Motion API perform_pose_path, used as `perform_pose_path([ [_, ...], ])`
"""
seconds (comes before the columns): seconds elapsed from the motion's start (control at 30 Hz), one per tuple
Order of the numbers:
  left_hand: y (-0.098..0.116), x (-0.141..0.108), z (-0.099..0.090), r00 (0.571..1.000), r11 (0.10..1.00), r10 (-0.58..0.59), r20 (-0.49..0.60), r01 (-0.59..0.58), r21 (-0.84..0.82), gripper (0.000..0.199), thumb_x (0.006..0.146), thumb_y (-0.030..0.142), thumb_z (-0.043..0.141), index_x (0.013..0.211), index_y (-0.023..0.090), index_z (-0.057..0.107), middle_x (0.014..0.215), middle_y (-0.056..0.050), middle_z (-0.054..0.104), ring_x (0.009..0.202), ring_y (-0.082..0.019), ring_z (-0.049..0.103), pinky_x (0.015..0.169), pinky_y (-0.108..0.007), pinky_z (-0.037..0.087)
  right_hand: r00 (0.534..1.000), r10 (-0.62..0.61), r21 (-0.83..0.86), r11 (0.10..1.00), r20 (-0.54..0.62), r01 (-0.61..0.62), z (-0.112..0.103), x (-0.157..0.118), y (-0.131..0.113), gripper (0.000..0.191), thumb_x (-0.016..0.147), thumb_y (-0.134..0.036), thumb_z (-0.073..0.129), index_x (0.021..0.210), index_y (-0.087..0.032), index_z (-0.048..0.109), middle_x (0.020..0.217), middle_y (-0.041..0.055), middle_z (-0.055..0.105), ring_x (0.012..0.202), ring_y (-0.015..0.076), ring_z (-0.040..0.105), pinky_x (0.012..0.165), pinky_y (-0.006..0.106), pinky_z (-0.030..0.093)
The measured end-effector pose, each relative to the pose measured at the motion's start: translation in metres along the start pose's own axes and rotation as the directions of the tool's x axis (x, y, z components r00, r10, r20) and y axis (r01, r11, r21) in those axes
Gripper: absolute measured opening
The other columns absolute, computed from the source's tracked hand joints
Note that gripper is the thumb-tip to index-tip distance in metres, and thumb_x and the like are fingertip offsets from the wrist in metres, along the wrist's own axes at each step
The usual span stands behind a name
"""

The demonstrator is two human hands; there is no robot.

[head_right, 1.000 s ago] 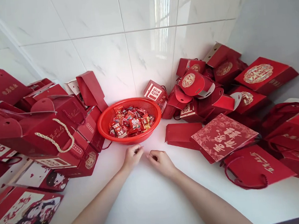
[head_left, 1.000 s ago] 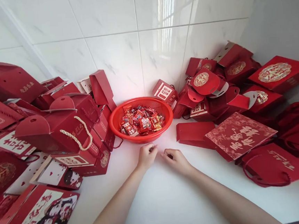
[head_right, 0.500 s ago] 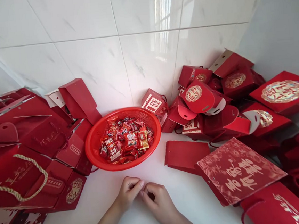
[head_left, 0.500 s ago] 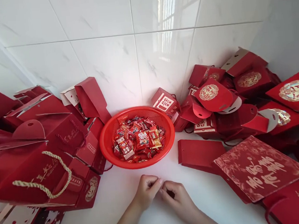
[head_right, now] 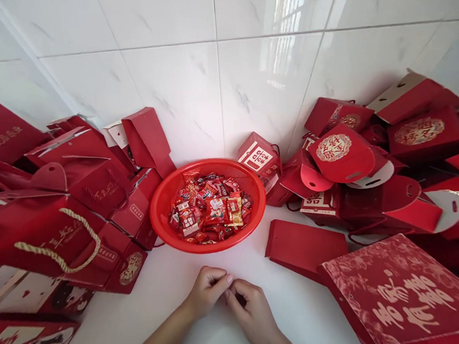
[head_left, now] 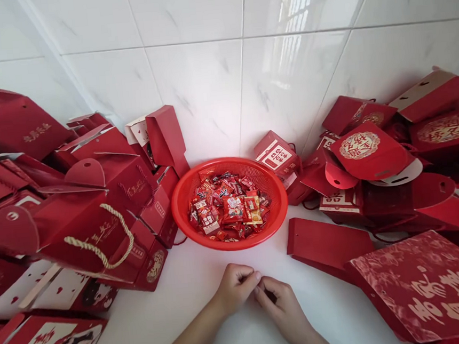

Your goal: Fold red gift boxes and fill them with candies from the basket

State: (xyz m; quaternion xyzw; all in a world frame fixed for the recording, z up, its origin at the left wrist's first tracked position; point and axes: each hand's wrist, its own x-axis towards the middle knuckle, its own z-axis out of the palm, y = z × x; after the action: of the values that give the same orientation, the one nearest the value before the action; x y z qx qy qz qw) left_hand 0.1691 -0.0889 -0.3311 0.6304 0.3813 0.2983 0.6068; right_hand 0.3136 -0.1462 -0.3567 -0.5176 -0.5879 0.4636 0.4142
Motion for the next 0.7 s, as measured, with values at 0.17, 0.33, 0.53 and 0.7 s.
perform_pose_path([
  [0.17, -0.002, 0.001, 0.000, 0.999, 0.999, 0.040, 0.002, -0.040, 0.015, 0.052, 0.088, 0.048, 0.057, 0.052, 0.018, 0.036, 0.051, 0.004, 0.032, 0.052, -0.009, 0.030, 0.052, -0.026, 0.023, 1.000, -0.029, -0.037, 0.999, 0.011, 0.029, -0.004, -0.002, -0.004, 0.038, 0.098, -0.042, 0.046, 0.067, -0.019, 0.045, 0.064, -0.0014, 0.046, 0.061, 0.0136, 0.039, 0.058, 0.026, 0.032],
  [0.33, -0.004, 0.002, 0.005, 0.996, 0.997, 0.059, -0.068, -0.056, 0.046, 0.054, 0.090, 0.053, 0.054, 0.056, 0.019, 0.030, 0.056, 0.004, 0.027, 0.056, -0.009, 0.028, 0.054, -0.026, 0.021, 0.991, -0.133, -0.150, 0.980, -0.011, 0.130, -0.012, 0.003, -0.005, 0.036, 0.098, -0.036, 0.046, 0.066, -0.020, 0.040, 0.065, -0.0015, 0.046, 0.061, 0.0136, 0.039, 0.059, 0.026, 0.032],
  [0.53, -0.004, 0.004, 0.005, 0.997, 0.996, 0.032, -0.076, -0.025, 0.089, 0.054, 0.090, 0.055, 0.053, 0.058, 0.019, 0.029, 0.056, 0.005, 0.026, 0.054, -0.009, 0.026, 0.052, -0.026, 0.019, 0.976, -0.190, -0.245, 0.956, -0.107, 0.159, -0.024, 0.009, -0.004, 0.036, 0.099, -0.034, 0.046, 0.066, -0.021, 0.041, 0.064, -0.0004, 0.048, 0.059, 0.0152, 0.042, 0.057, 0.027, 0.034],
  [0.7, -0.006, 0.010, 0.004, 0.998, 0.997, 0.027, -0.057, -0.023, 0.074, 0.054, 0.092, 0.058, 0.048, 0.058, 0.019, 0.037, 0.055, 0.004, 0.034, 0.054, -0.010, 0.031, 0.053, -0.026, 0.024, 0.971, -0.211, -0.203, 0.961, -0.115, 0.185, -0.021, 0.006, -0.007, 0.029, 0.101, -0.035, 0.046, 0.078, -0.021, 0.055, 0.072, 0.0018, 0.058, 0.064, 0.0156, 0.051, 0.063, 0.026, 0.042],
])
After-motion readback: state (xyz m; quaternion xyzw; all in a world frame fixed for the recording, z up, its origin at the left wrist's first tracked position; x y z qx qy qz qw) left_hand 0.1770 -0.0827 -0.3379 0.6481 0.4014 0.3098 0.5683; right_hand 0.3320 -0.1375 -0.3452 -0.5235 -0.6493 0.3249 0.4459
